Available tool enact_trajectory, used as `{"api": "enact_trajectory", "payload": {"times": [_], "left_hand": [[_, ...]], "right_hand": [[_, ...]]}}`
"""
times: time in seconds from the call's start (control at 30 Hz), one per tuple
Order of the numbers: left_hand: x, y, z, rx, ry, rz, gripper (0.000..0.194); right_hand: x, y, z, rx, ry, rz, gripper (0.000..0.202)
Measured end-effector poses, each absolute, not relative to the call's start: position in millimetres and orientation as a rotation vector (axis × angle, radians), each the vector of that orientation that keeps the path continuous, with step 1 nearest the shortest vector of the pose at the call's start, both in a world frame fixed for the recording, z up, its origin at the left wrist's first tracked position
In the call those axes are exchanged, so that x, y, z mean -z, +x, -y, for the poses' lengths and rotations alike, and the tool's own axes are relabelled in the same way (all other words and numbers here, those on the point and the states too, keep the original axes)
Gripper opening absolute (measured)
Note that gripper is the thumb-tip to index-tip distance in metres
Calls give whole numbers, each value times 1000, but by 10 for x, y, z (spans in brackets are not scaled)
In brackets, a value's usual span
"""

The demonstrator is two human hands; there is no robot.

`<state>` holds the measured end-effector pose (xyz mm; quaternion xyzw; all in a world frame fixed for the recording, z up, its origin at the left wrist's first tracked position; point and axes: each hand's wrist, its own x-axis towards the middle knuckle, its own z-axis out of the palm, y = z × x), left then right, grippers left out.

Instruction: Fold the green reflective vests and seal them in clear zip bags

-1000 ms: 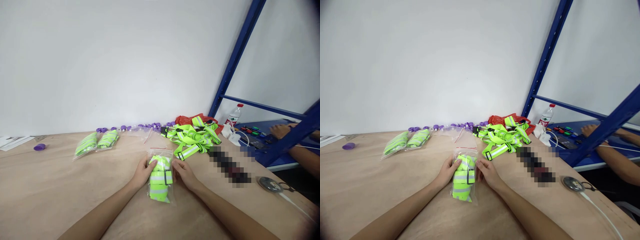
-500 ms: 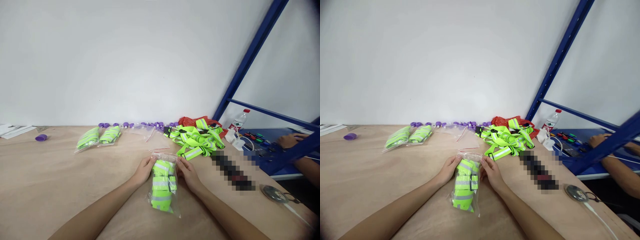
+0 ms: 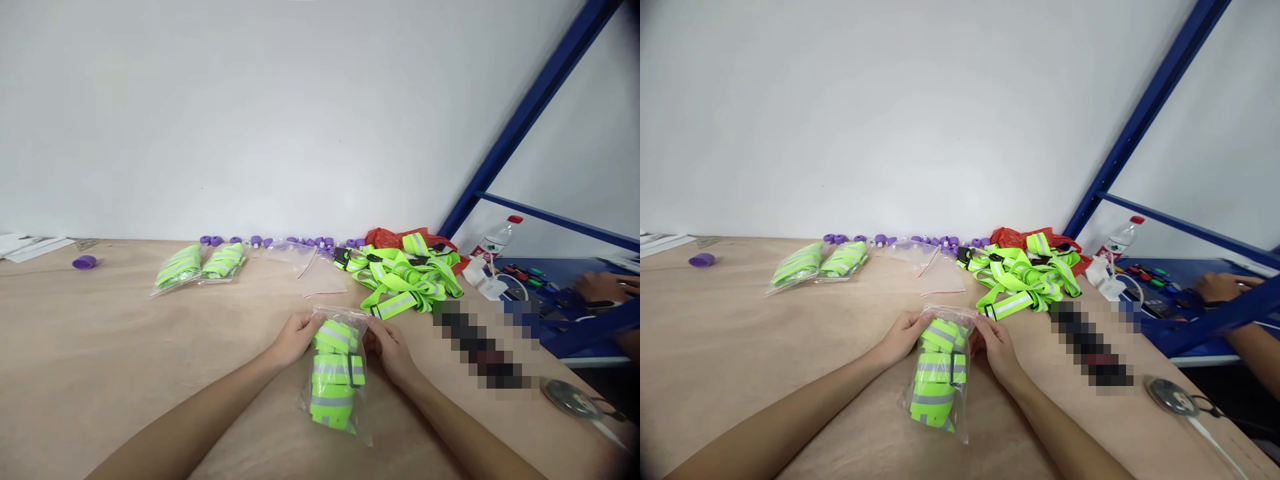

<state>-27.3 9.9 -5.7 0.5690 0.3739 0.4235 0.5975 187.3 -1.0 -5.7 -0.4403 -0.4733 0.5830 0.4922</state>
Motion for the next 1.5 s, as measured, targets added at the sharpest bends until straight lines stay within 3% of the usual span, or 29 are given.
{"api": "enact_trajectory", "payload": {"times": [0.47, 0.8, 1.17, 1.5], "left_hand": [[29, -290, -115, -1089, 1219, -896, 62], [-34, -269, -98, -1189, 1191, -891, 48], [11, -321, -117, -1152, 1286, -980, 62], [24, -318, -133, -1090, 1332, -996, 63]], "right_hand": [[48, 1854, 25, -1371, -1065, 1132, 45], [94, 1833, -2, -1358, -1074, 1035, 43], [5, 1830, 8, -1378, -1070, 998, 40], [55, 1827, -19, -1354, -1087, 935, 35]]}}
